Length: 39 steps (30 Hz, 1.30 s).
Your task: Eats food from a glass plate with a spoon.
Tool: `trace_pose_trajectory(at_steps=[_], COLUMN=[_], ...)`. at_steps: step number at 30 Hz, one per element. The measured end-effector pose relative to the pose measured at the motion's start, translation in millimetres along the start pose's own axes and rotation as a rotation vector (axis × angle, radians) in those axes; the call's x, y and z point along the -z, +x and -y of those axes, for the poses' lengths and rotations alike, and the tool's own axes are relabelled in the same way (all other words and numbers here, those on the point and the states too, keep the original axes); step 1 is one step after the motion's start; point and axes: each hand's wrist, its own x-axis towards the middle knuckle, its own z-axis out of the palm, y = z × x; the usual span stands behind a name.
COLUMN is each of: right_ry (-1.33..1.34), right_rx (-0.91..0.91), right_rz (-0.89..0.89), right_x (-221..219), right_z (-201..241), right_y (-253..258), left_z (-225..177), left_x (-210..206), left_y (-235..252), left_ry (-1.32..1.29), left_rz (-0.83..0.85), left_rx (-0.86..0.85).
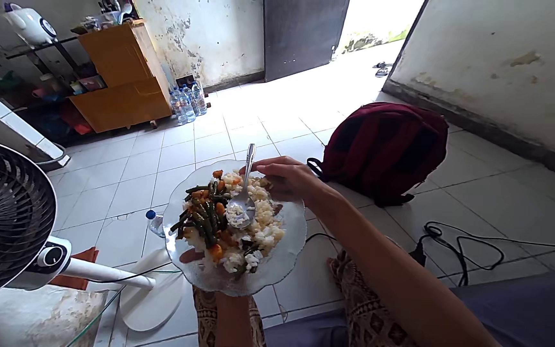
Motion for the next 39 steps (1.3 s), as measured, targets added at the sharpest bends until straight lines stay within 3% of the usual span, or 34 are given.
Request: trace_pose_trajectory(at_steps=[4,9,14,18,21,25,27,29,39], right_ry=[-0.067,-0.139,-0.135,-0.084,-0.033,-0.058,-0.062,-0.032,0.038], right_rx=[-0.07,-0.047,-0.011,-0.031,-0.085,-0.106,-0.106,-0.104,-0.036], right_rz=[-0.024,-0.093,-0.132,-0.131,-0.103,0.008,0.031,0.03,0.06], right_x=[-3,-3,-6,-7,-6,5,7,5,2], right_z=[7,7,6,4,6,4,5,7,9], right_y=[-3,-3,-3,-3,-2,3,4,2,-2], left_z=[-1,-8,-14,-11,-10,-16,-12,-10,-10], left_x=[-9,1,4,20,3,-61,-31,-24,-41], left_y=[-7,-23,-24,-28,-27,-21,-27,-23,-13], left_ry=[0.046,0.317,0.191,0.335,0.213,0.24,0.224,0.18,0.026], left_rz=[-0.058,-0.274,-0.19,-0.157,-0.147,-0.501,-0.12,0.086,0.077], left_rx=[-0.03,-0.078,0.0,-0.044,0.003,0.081,0.068,0.038,0.048])
